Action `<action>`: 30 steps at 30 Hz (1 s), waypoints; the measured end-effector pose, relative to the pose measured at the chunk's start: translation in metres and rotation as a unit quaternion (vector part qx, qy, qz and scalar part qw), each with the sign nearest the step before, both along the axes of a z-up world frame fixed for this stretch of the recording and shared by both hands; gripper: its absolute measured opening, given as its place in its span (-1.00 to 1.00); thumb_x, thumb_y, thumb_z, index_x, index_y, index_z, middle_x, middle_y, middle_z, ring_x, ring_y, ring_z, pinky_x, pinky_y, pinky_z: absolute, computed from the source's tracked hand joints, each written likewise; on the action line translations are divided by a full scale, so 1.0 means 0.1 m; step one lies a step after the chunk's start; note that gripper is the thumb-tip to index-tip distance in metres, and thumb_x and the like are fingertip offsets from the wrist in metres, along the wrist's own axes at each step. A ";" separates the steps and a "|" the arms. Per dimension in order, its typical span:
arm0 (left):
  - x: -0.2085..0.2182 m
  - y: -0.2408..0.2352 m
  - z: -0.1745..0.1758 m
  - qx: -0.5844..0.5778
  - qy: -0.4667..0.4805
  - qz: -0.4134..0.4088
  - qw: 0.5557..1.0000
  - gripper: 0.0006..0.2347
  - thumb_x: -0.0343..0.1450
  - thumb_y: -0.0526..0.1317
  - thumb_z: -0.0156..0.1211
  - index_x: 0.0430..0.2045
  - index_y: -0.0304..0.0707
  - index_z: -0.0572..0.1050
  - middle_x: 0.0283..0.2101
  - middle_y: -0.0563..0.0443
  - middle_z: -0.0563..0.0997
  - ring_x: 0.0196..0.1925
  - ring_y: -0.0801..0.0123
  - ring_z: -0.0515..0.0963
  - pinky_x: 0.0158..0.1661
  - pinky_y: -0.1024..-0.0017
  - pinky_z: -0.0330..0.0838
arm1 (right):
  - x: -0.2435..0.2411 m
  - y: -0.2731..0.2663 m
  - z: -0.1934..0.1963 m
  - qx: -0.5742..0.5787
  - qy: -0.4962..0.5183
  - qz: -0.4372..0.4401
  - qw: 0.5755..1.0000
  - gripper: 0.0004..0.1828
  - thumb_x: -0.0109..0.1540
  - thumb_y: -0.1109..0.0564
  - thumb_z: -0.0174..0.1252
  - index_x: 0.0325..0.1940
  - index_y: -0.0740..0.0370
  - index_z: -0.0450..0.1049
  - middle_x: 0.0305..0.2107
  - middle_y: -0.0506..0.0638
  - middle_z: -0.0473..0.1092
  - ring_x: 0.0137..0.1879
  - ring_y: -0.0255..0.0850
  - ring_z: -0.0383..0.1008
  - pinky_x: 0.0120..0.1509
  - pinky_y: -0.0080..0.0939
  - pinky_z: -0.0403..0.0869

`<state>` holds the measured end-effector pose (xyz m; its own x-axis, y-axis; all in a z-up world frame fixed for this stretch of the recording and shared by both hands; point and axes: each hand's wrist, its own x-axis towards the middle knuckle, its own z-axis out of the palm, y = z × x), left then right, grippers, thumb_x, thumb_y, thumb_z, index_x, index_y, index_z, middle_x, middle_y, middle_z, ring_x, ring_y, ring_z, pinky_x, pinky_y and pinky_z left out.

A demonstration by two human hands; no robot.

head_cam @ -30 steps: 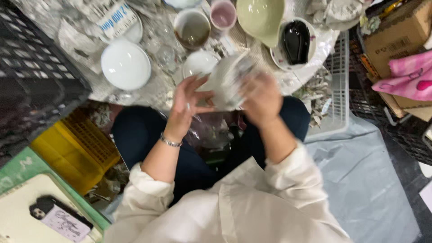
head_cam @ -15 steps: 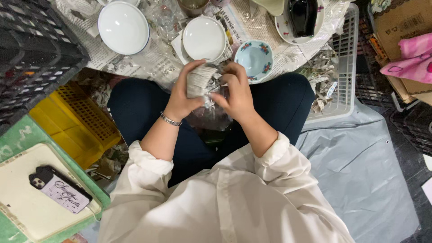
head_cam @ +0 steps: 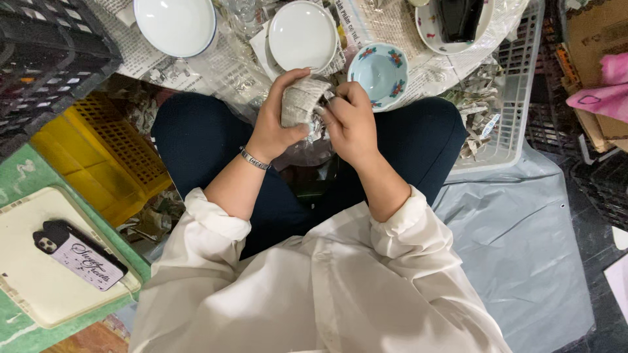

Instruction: The person sits cross-legged and wraps individual ceramic bowls and plates with newspaper. They fold the paper around each item, then place the wrapped dish aside and pick up the next one to repeat the process.

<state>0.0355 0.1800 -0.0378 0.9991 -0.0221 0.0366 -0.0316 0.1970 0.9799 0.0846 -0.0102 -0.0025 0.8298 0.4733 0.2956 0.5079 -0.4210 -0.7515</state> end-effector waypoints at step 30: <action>0.09 0.02 0.09 0.023 0.039 -0.015 0.999 -0.36 0.42 0.09 0.27 0.33 -0.31 0.29 0.33 -0.10 0.46 0.41 0.28 0.45 0.42 0.32 0.31 | 0.07 -0.09 0.00 -0.033 0.000 -0.005 0.999 -0.81 0.28 0.11 0.35 -0.23 0.25 0.50 -0.02 0.13 0.28 0.12 0.03 0.30 0.24 0.00 0.35</action>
<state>0.0446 0.1819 -0.0293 0.9977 -0.0524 -0.0429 0.0504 0.1519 0.9871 0.0915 -0.0193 -0.0021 0.8344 0.4839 0.2640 0.5034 -0.4740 -0.7224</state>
